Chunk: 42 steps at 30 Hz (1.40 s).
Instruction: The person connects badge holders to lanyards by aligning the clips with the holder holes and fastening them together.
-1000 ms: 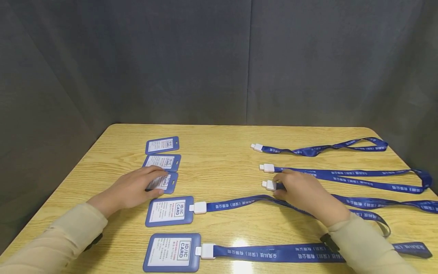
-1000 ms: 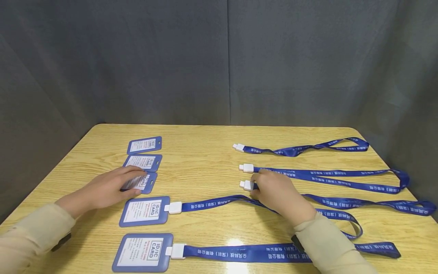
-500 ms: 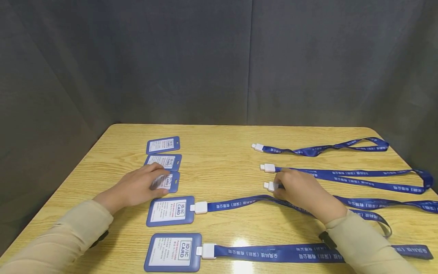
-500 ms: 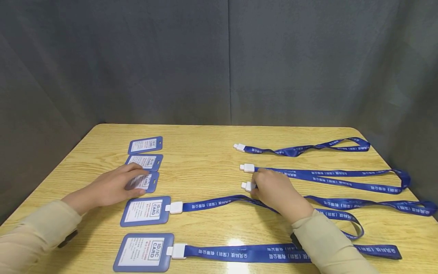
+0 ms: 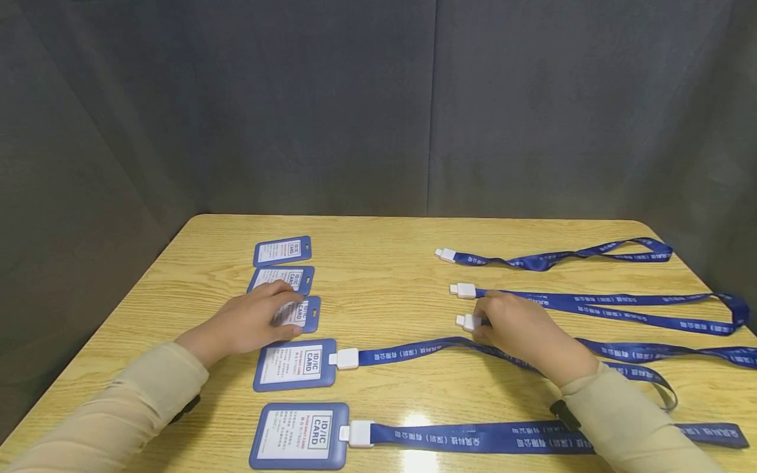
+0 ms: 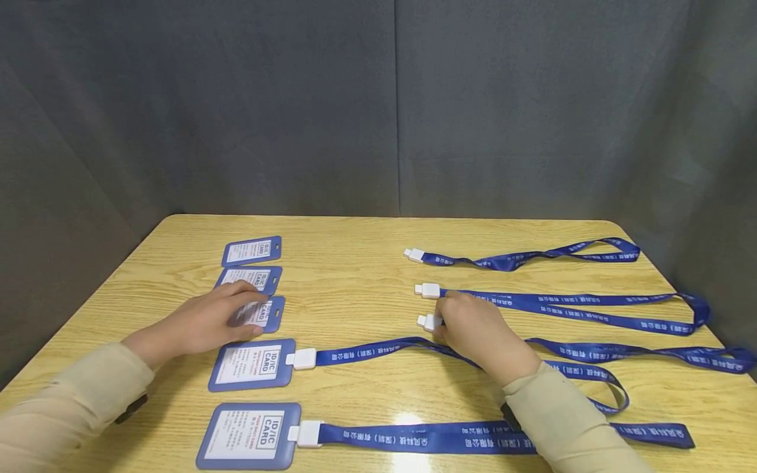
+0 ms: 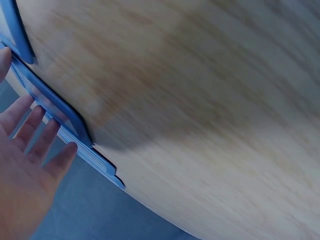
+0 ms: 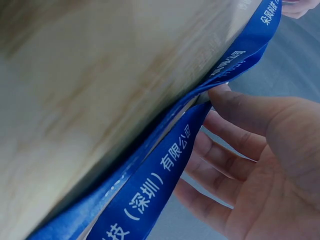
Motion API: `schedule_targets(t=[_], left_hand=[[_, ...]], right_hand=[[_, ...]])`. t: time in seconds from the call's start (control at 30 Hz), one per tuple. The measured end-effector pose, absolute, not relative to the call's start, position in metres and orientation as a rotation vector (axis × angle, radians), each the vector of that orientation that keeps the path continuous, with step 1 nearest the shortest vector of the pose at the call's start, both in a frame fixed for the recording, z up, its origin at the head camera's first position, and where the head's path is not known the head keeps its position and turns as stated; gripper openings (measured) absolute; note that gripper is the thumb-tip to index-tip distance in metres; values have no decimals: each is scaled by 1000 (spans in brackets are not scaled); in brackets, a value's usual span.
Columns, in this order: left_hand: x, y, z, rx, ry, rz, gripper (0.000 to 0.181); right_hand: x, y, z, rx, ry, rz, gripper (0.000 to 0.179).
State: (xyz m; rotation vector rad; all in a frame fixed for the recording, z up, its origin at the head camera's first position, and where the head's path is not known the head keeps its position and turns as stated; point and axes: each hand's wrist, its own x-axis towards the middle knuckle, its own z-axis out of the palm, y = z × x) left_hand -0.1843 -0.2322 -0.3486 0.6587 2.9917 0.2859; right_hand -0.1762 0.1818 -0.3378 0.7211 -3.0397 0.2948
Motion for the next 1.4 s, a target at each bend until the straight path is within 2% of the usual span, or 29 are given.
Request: schedule_targets(t=[0.9, 1.4], left_hand=[[-192, -201, -349, 697, 2981, 370, 57], [-194, -198, -353, 623, 3049, 353, 53]], right_hand=[[-174, 180, -336, 718, -3035, 290, 14], [-184, 175, -335, 891, -2978, 219, 11]])
